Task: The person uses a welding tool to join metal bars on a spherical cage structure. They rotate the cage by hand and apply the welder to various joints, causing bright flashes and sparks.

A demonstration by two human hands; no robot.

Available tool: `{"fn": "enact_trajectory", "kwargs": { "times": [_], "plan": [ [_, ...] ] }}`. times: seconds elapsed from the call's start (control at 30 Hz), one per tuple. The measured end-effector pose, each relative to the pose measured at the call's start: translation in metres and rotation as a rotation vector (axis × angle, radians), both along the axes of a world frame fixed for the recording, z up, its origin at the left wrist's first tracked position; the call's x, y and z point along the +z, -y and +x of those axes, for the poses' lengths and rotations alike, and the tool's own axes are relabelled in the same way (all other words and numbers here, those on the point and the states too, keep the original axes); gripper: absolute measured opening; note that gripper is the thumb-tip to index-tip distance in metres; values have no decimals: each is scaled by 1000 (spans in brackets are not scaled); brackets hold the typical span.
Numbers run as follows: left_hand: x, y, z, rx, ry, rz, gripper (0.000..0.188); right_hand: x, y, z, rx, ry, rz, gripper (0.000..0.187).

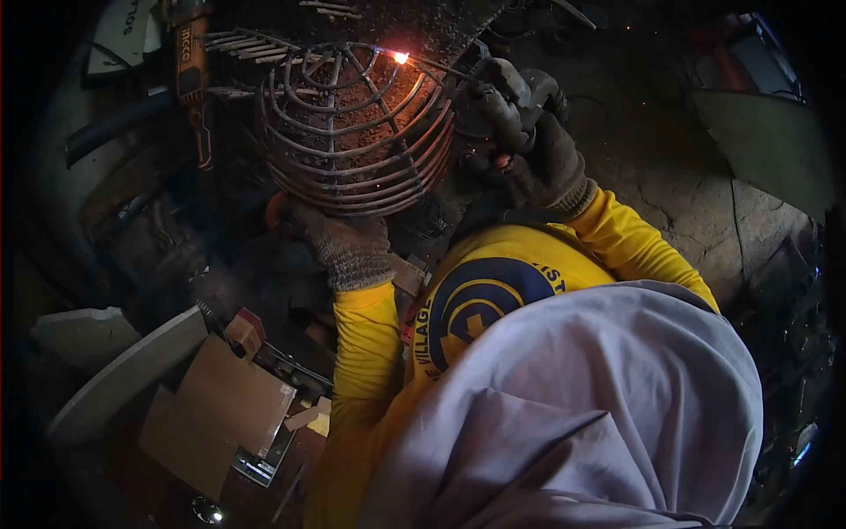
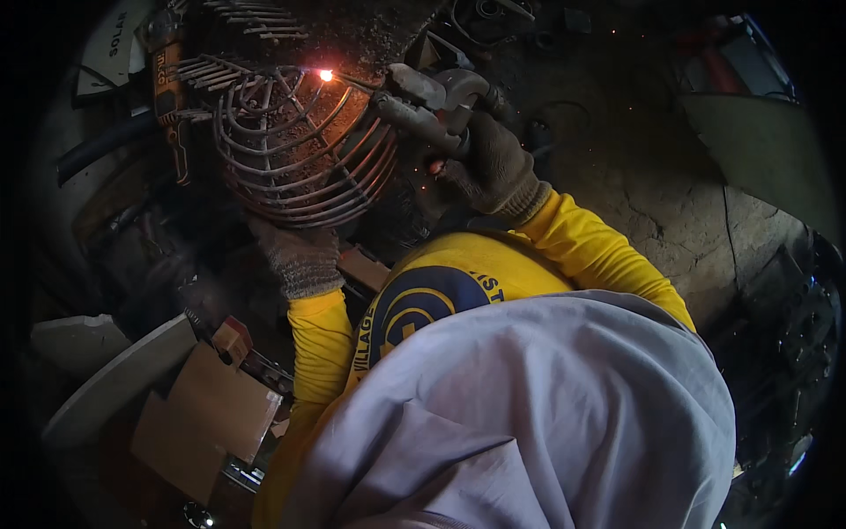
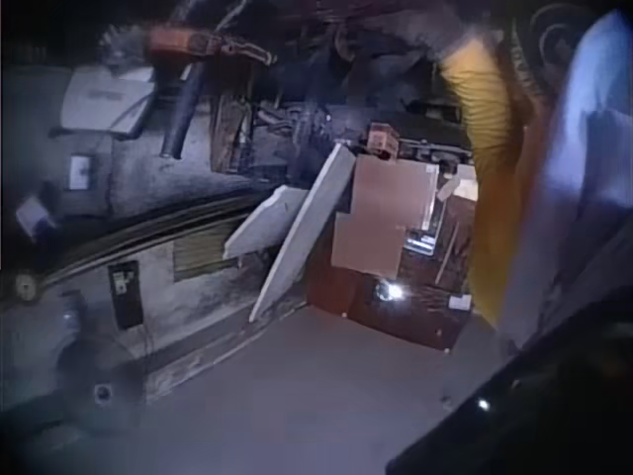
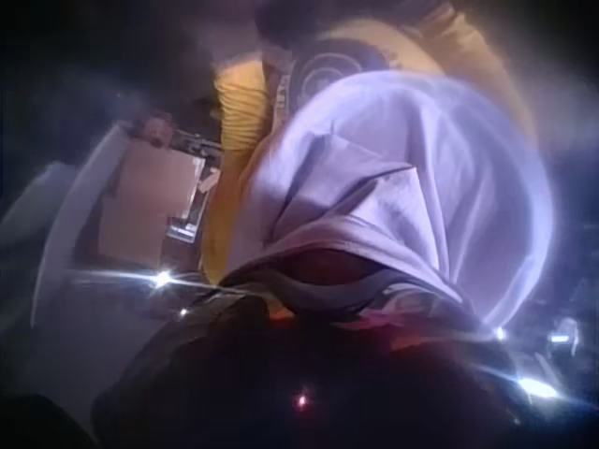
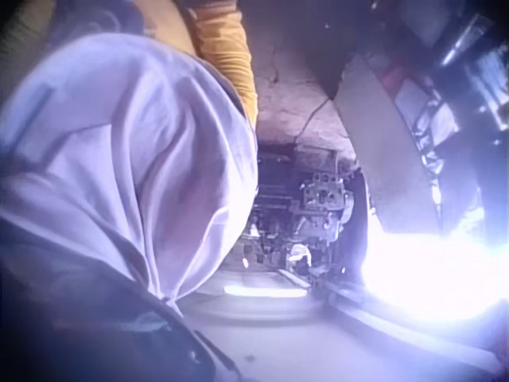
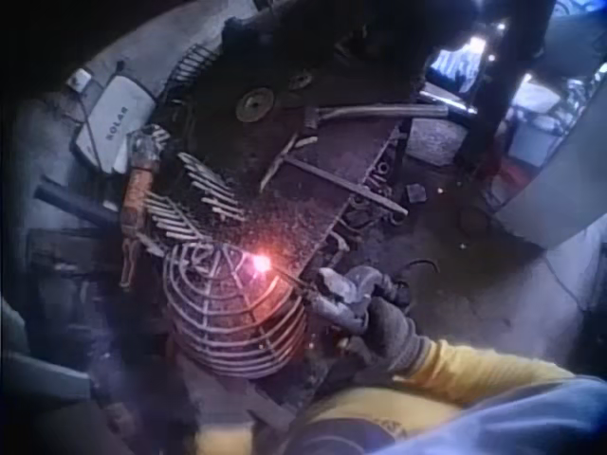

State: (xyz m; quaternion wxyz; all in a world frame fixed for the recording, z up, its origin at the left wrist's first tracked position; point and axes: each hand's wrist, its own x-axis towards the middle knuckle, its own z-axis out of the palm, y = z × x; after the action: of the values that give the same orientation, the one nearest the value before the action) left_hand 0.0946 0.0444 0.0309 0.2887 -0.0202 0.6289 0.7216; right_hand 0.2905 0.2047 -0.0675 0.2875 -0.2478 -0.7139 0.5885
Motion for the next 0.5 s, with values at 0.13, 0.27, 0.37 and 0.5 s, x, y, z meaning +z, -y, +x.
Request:
{"fn": "enact_trajectory", "kwargs": {
  "times": [0.13, 0.27, 0.37, 0.5],
  "plan": [
    [5, -5, -3, 200, 213, 68, 59, 10, 0, -1, -7, 54, 39, 56],
    [4, -2, -4, 155, 211, 96, 60, 9, 1, -2, -20, 77, 104, 58],
    [-22, 21, -21, 60, 155, 154, 61, 10, 1, -4, -35, 24, 69, 58],
    [5, -4, -1, 222, 173, 58, 62, 17, -6, -7, 111, 160, 274, 61]
  ]
}}
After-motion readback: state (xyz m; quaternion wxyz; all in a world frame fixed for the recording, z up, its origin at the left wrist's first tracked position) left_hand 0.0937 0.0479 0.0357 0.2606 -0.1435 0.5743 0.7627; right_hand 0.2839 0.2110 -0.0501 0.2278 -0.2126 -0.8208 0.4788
